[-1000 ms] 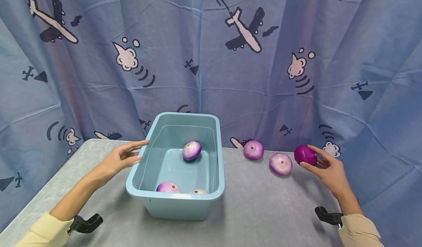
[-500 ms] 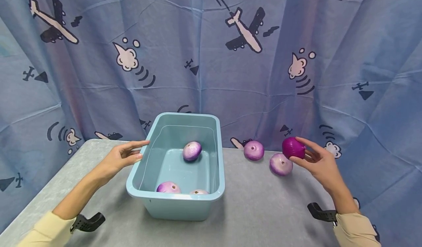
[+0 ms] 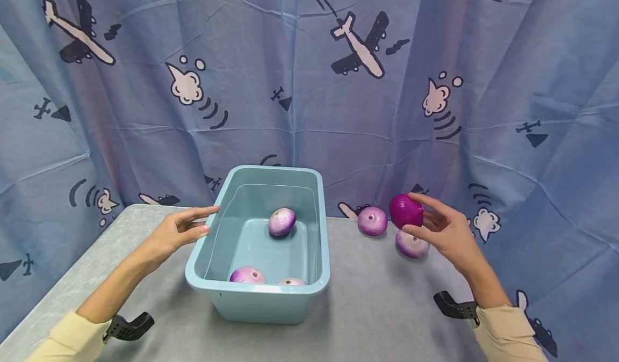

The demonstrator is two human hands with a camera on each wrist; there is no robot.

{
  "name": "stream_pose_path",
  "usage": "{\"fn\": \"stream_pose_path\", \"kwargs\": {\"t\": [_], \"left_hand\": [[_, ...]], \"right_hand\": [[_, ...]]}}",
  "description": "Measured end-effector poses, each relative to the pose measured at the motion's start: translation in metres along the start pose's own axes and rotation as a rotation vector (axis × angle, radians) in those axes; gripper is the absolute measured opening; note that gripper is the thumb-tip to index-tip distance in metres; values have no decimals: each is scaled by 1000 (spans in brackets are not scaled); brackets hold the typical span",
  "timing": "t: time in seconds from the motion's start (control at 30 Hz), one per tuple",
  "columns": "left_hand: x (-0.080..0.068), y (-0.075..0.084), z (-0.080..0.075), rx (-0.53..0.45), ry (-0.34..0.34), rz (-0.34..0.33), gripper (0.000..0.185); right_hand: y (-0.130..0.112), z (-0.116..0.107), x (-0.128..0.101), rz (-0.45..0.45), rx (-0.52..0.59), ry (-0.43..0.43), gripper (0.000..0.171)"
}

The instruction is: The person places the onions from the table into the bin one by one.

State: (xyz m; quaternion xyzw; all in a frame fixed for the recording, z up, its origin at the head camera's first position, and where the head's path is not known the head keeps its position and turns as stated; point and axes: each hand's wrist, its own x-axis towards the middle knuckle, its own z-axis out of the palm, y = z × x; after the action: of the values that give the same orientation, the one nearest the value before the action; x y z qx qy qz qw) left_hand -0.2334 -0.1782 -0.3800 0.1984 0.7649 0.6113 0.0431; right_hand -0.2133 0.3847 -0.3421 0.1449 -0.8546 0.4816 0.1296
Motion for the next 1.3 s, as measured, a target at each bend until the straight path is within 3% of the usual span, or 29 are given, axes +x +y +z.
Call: {"fn": "stream_pose_path", "kwargs": {"t": [0.23, 1.03, 1.3], "left_hand": [[-1, -1, 0, -15, -2, -4, 53], [-1, -2, -1, -42, -6, 0, 52], [0, -3, -1, -40, -6, -1, 52]], "right_hand": [[-16, 15, 7, -48, 150, -48, 68], [-60, 57, 34, -201, 155, -141, 69], [-76, 79, 41, -198, 246, -223, 69]]}}
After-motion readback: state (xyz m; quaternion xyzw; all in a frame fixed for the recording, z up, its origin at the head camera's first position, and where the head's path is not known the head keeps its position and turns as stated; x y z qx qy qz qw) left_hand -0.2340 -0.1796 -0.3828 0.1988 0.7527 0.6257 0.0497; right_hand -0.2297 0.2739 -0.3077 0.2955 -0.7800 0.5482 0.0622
